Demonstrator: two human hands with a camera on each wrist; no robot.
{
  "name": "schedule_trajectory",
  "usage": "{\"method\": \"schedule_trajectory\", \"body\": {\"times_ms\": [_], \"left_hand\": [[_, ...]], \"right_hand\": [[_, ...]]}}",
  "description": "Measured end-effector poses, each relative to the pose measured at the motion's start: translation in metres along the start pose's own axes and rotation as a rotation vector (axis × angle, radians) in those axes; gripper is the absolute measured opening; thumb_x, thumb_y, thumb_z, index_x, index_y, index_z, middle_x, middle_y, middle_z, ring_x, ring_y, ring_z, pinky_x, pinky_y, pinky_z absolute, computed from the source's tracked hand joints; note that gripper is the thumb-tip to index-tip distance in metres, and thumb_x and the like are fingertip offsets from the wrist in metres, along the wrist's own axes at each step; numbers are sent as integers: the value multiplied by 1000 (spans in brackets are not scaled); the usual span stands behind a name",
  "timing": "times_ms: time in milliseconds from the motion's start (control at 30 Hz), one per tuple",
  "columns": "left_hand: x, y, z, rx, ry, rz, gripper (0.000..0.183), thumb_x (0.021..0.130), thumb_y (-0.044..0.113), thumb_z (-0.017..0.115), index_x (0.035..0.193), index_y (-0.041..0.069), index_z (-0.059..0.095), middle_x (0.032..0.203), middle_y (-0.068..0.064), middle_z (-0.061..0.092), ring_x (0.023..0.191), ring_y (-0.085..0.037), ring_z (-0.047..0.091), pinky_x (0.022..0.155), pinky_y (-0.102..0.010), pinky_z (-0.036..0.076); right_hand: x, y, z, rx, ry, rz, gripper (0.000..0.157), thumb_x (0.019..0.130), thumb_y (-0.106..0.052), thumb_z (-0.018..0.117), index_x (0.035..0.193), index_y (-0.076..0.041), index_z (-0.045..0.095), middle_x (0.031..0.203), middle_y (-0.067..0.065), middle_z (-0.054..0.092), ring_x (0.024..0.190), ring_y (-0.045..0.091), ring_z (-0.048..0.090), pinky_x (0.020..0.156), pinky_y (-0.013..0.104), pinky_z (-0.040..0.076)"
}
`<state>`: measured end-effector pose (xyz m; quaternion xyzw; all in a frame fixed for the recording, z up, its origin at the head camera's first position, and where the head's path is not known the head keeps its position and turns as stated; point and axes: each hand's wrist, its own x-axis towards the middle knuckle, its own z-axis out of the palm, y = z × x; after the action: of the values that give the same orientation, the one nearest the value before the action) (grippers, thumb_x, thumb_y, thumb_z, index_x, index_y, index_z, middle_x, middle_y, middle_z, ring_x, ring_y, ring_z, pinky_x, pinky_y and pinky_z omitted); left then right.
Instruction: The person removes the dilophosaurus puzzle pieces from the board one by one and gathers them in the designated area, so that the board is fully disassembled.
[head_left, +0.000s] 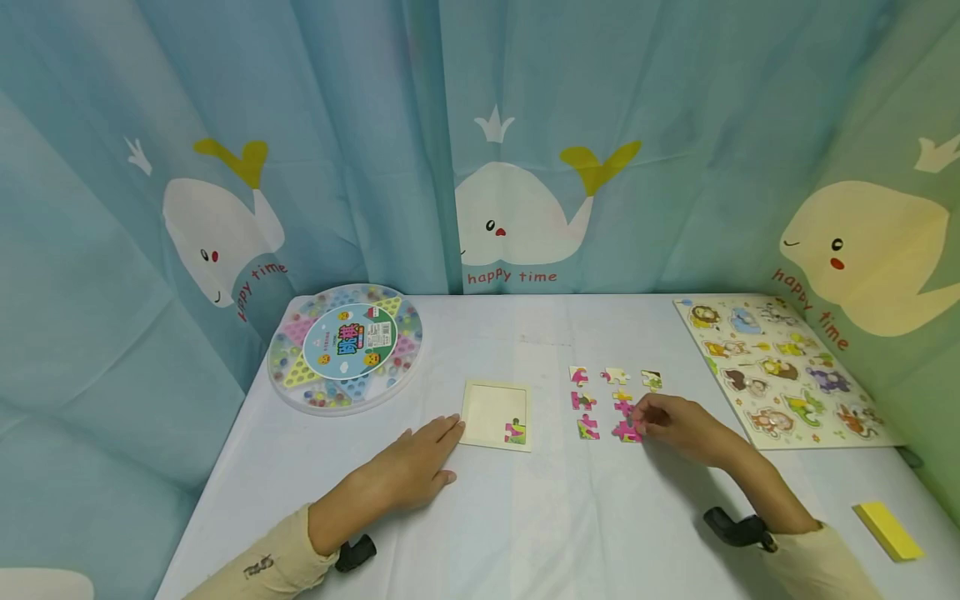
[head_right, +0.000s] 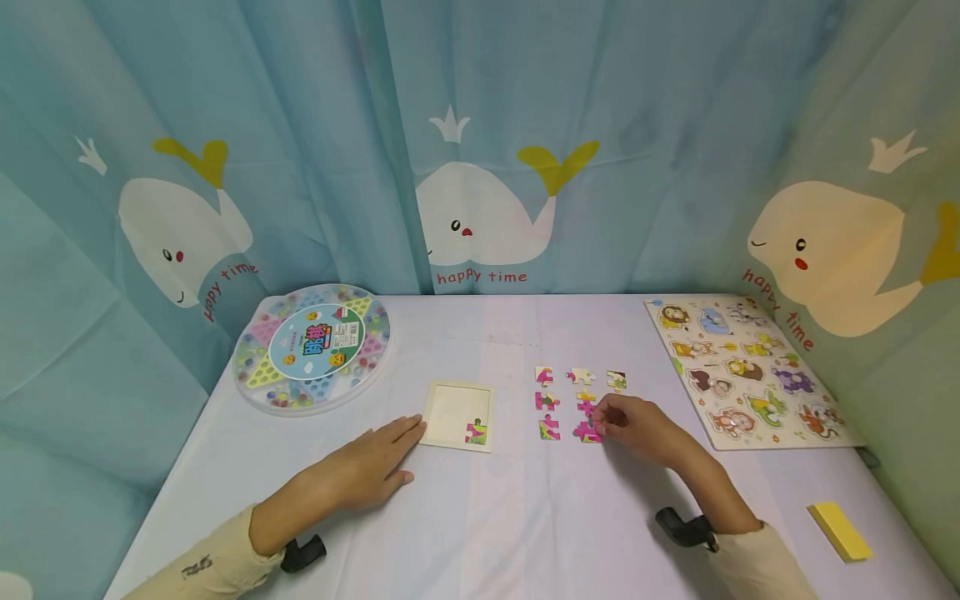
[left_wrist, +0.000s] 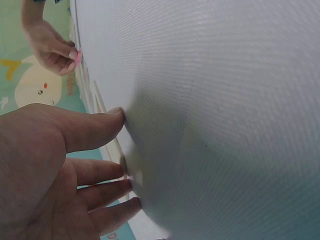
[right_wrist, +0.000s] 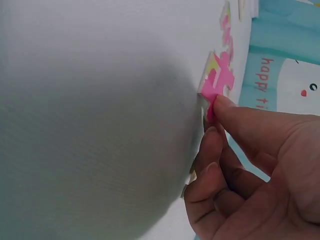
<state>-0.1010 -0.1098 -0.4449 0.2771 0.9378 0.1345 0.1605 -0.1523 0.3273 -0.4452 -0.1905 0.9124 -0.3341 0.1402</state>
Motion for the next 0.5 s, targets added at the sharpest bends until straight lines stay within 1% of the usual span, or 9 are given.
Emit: {"method": "schedule_trajectory", "body": {"times_ms": [67, 200, 367, 433, 500], "left_hand": [[0, 0, 0, 1, 0, -1, 69, 104, 27, 68, 162, 2, 39, 170, -13, 35, 157, -32, 35, 119, -63, 38], [0, 1, -1, -4, 0, -4, 69, 104, 27, 68, 162, 2, 39, 170, -14, 35, 157, -33, 35, 119, -63, 37], [-1, 2, -1, -5, -4, -6, 69, 105, 27, 67, 162, 2, 38, 170, -14, 35, 157, -32, 35, 119, -63, 37], [0, 1, -1, -5, -8, -8, 69, 105, 27, 67, 162, 2, 38, 170, -13, 34, 157, -32, 34, 120, -63, 37], [0, 1, 0, -2, -13, -12, 69, 106, 29, 66, 163, 3, 37, 171, -13, 34, 158, -32, 33, 120, -63, 36]], "right_hand": [[1, -1, 3, -38, 19, 4, 1, 102, -6, 68, 101, -7, 67, 98, 0, 67, 90, 6, 58, 78, 25, 52], [2, -4, 8, -93, 47, 12, 6, 99, -3, 70, 99, -8, 66, 96, -2, 66, 90, 8, 58, 80, 27, 53], [4, -6, 12, -133, 78, 6, 12, 96, 1, 72, 98, -8, 64, 94, -1, 64, 88, 12, 57, 76, 28, 52], [6, -9, 12, -148, 88, -8, 12, 95, 3, 72, 99, -6, 64, 93, 1, 64, 87, 13, 58, 74, 29, 52], [10, -15, 12, -151, 101, -1, 10, 96, 1, 72, 101, -4, 64, 94, 3, 64, 86, 15, 59, 71, 29, 51]]}}
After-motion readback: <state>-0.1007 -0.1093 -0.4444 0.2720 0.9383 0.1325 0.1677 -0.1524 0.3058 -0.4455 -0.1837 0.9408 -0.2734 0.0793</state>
